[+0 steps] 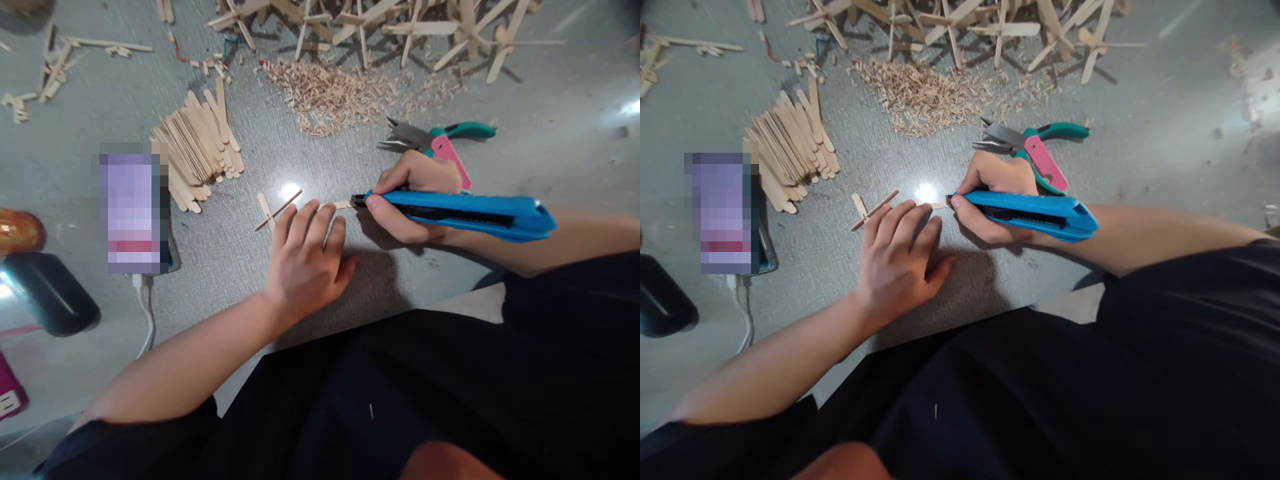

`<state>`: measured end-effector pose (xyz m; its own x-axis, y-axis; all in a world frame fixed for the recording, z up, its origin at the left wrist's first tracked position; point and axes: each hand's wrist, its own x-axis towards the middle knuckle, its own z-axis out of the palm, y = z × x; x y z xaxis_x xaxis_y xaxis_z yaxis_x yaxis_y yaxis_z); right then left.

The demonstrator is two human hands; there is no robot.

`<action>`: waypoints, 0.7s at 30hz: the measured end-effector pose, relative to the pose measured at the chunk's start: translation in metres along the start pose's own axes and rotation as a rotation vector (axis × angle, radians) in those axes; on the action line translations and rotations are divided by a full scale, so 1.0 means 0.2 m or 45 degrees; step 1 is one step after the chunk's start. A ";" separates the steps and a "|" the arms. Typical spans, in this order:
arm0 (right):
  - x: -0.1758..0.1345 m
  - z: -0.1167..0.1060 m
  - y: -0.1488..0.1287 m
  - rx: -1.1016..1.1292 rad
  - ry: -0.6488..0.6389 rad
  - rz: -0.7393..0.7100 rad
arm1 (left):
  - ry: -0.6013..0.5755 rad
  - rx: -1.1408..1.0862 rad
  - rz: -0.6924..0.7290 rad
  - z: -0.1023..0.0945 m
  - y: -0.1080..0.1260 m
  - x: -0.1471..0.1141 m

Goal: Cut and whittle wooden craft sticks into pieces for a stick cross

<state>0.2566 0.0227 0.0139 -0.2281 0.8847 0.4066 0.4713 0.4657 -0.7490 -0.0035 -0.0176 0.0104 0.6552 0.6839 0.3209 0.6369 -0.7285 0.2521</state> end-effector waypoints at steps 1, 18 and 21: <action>0.00 0.00 0.00 0.001 0.012 0.000 | -0.010 -0.008 -0.001 0.00 -0.01 0.00; -0.01 0.01 0.08 0.023 -0.031 -0.184 | -0.032 0.034 0.081 -0.02 0.04 -0.01; -0.01 -0.01 0.07 0.020 -0.060 -0.199 | 0.003 0.051 0.084 -0.03 0.04 0.00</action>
<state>0.2647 0.0279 0.0035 -0.3374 0.8011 0.4944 0.4139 0.5979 -0.6864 -0.0009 -0.0237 0.0184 0.6952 0.6345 0.3377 0.6085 -0.7696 0.1934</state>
